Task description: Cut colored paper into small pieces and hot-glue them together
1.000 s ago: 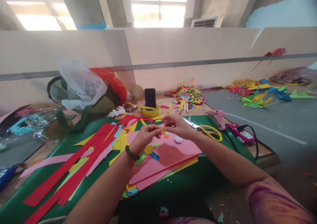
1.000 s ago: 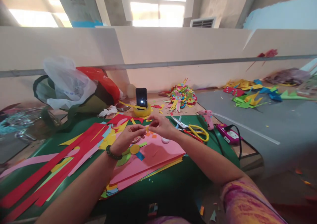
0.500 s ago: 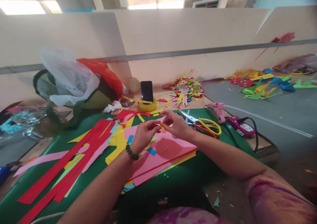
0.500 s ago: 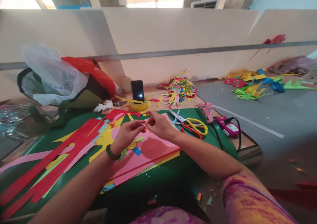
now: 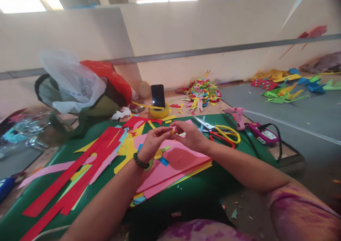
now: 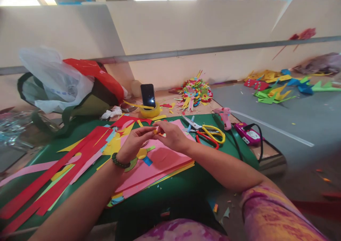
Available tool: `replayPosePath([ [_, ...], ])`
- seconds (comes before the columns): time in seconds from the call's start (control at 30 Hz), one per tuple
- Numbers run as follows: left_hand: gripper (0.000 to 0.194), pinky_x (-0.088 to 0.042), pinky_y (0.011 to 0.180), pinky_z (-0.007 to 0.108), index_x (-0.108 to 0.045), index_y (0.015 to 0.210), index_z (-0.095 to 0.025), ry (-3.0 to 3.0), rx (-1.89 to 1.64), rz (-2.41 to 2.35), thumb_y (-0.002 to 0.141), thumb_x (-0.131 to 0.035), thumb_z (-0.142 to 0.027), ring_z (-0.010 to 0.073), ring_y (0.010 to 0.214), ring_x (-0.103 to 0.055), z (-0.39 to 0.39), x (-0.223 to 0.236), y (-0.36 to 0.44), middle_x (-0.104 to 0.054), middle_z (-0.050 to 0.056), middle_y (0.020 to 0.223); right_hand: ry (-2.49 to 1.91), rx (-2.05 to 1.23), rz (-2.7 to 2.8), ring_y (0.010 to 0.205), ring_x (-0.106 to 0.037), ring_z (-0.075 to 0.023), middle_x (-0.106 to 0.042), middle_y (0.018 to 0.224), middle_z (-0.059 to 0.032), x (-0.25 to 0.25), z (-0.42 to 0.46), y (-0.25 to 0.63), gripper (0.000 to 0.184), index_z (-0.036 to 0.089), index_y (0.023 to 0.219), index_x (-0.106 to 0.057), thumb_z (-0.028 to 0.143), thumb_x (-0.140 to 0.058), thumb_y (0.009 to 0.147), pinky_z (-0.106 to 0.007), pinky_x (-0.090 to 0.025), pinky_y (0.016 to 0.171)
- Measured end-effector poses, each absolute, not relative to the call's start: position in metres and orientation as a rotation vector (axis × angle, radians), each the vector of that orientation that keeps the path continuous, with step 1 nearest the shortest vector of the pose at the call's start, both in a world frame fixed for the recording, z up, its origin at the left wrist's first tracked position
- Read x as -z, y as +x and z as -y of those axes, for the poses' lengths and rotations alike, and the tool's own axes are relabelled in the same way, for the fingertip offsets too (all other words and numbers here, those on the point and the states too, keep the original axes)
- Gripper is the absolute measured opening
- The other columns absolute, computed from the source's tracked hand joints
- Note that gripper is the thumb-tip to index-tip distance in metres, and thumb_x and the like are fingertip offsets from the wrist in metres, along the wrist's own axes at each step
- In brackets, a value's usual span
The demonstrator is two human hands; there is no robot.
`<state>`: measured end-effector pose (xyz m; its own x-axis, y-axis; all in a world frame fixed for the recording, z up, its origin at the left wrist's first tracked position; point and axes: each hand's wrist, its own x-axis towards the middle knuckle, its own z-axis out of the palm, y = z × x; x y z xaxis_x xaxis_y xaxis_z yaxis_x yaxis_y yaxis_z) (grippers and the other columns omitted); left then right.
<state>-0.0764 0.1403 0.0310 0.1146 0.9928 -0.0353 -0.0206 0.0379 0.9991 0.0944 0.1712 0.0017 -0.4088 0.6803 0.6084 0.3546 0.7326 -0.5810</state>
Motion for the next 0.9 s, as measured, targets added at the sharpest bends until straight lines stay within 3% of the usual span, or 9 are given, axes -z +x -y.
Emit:
replayPosePath([
  [0.4,0.037,-0.048,0.061,0.026,-0.077,0.089,-0.015,1.176,-1.076,-1.078,0.062,-0.084,-0.039,0.0223,0.077,-0.07,-0.145,-0.028,-0.08,-0.076,0.009,0.075,-0.83,-0.822,1.942,0.071,-0.066,-0.0143,-0.067,0.08,-0.0007,-0.013,-0.174,0.098,0.012,0.02,0.091,-0.066,0.02,-0.068,0.079,-0.029,-0.057,0.069],
  [0.73,0.031,-0.046,0.058,0.025,-0.077,0.086,-0.014,1.206,-1.069,-1.108,0.065,-0.081,-0.037,0.0176,0.066,-0.066,-0.143,-0.03,-0.078,-0.075,0.009,0.073,-0.807,-0.606,2.034,0.07,-0.063,-0.0137,-0.068,0.082,-0.0016,-0.008,-0.175,0.099,0.012,0.02,0.091,-0.068,0.016,-0.067,0.08,-0.027,-0.054,0.067],
  [0.9,0.023,-0.046,0.059,0.025,-0.078,0.081,-0.016,1.221,-1.084,-1.111,0.065,-0.08,-0.033,0.0186,0.071,-0.066,-0.142,-0.033,-0.077,-0.075,0.007,0.071,-0.807,-0.518,2.071,0.073,-0.064,-0.0154,-0.068,0.084,-0.0027,-0.007,-0.172,0.099,0.012,0.021,0.094,-0.068,0.02,-0.069,0.082,-0.029,-0.054,0.069],
])
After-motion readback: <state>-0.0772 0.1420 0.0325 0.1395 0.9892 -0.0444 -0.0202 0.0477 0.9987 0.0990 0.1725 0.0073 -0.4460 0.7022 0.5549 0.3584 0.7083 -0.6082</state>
